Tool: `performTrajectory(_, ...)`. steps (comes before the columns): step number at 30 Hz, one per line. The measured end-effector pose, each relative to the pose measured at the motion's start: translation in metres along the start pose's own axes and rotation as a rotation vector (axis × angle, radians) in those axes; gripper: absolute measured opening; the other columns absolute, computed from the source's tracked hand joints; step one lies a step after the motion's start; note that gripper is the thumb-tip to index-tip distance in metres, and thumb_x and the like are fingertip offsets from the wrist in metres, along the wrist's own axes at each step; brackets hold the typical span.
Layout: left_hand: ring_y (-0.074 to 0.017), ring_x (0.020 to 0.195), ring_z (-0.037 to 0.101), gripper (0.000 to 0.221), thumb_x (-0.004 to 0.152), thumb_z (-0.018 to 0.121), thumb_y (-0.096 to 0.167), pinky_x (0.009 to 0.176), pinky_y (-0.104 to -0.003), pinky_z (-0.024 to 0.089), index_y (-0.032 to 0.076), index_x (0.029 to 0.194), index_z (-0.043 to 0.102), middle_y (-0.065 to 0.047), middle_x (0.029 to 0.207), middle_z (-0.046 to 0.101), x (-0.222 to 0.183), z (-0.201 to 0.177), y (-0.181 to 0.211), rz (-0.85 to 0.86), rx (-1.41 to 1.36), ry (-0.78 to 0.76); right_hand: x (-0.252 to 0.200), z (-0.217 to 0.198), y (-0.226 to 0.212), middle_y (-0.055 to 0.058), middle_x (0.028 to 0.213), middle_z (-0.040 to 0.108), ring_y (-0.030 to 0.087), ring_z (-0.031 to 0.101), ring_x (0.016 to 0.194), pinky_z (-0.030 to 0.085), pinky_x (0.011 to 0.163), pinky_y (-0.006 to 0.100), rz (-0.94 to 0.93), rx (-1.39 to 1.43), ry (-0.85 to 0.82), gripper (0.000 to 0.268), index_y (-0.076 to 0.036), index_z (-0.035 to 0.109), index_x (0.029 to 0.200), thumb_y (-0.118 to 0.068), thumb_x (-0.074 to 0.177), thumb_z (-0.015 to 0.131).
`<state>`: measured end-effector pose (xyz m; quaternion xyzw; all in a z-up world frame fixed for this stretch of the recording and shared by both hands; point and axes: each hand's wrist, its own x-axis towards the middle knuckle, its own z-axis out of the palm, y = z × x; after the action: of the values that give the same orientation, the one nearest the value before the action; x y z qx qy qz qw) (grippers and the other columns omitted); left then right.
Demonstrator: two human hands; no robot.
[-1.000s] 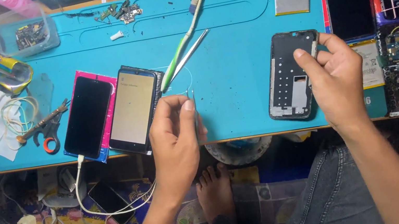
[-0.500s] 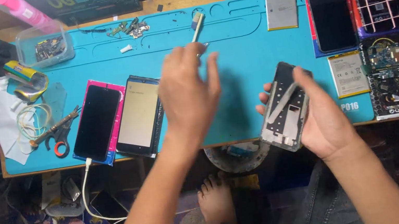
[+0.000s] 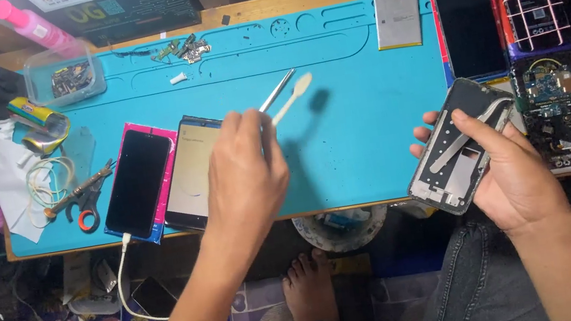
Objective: Applying adhesive strips and cleaning the internal frame of a mobile phone during a repair process.
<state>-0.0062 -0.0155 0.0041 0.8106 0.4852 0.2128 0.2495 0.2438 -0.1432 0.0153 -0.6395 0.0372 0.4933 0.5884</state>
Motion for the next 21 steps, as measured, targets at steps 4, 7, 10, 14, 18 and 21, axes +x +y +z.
performTrajectory(4, -0.0526, 0.071, 0.058, 0.012, 0.107, 0.054, 0.006, 0.061, -0.063, 0.046, 0.003, 0.115, 0.063, -0.021, 0.099, 0.060, -0.007, 0.014, -0.020, -0.091, 0.073, -0.016, -0.004, 0.002, 0.002, 0.013, 0.121, 0.073, 0.031, 0.074, 0.115, 0.066, 0.102, 0.054, 0.011, 0.010, -0.018, 0.025, -0.013, 0.061, 0.132, -0.013, 0.107, 0.060)
performTrajectory(7, -0.0492, 0.068, 0.062, 0.023, 0.105, 0.057, 0.003, 0.059, -0.060, 0.050, 0.004, 0.125, 0.068, -0.023, 0.097, 0.064, -0.003, 0.019, -0.025, -0.005, 0.080, 0.015, -0.009, 0.001, 0.003, 0.014, 0.122, 0.073, 0.030, 0.074, 0.115, 0.065, 0.103, 0.054, 0.020, 0.020, -0.017, 0.028, -0.014, 0.061, 0.135, -0.013, 0.107, 0.059)
performTrajectory(10, -0.0454, 0.066, 0.056, 0.007, 0.102, 0.055, 0.002, 0.056, -0.058, 0.045, 0.005, 0.103, 0.061, -0.021, 0.081, 0.061, -0.018, 0.015, -0.018, -0.008, 0.011, -0.098, -0.011, -0.011, 0.002, 0.013, 0.121, 0.073, 0.030, 0.075, 0.115, 0.066, 0.102, 0.054, -0.005, 0.032, -0.035, 0.024, -0.015, 0.061, 0.131, -0.013, 0.106, 0.061)
performTrajectory(14, -0.0347, 0.052, 0.043, 0.009, 0.109, 0.057, 0.009, 0.047, -0.049, 0.031, 0.007, 0.112, 0.065, -0.013, 0.075, 0.050, -0.061, 0.009, -0.009, 0.097, -0.088, -0.176, -0.012, -0.031, -0.003, 0.010, 0.122, 0.074, 0.027, 0.075, 0.116, 0.067, 0.103, 0.051, -0.032, 0.018, -0.003, 0.021, -0.012, 0.065, 0.128, -0.017, 0.108, 0.061)
performTrajectory(18, -0.0326, 0.048, 0.042, 0.016, 0.110, 0.056, 0.015, 0.045, -0.047, 0.031, 0.008, 0.118, 0.068, -0.011, 0.080, 0.053, -0.090, -0.003, 0.003, 0.047, -0.121, -0.249, -0.015, -0.043, -0.004, 0.011, 0.124, 0.074, 0.026, 0.075, 0.117, 0.066, 0.105, 0.051, -0.045, 0.013, 0.005, 0.025, -0.015, 0.064, 0.132, -0.017, 0.107, 0.061)
performTrajectory(21, -0.0299, 0.057, 0.053, 0.019, 0.106, 0.061, 0.006, 0.052, -0.046, 0.041, 0.008, 0.123, 0.069, -0.014, 0.087, 0.062, -0.086, -0.007, -0.002, 0.032, -0.079, -0.091, -0.014, -0.048, 0.000, 0.010, 0.125, 0.074, 0.026, 0.075, 0.117, 0.066, 0.105, 0.051, -0.052, 0.028, -0.006, 0.026, -0.015, 0.063, 0.133, -0.017, 0.107, 0.061)
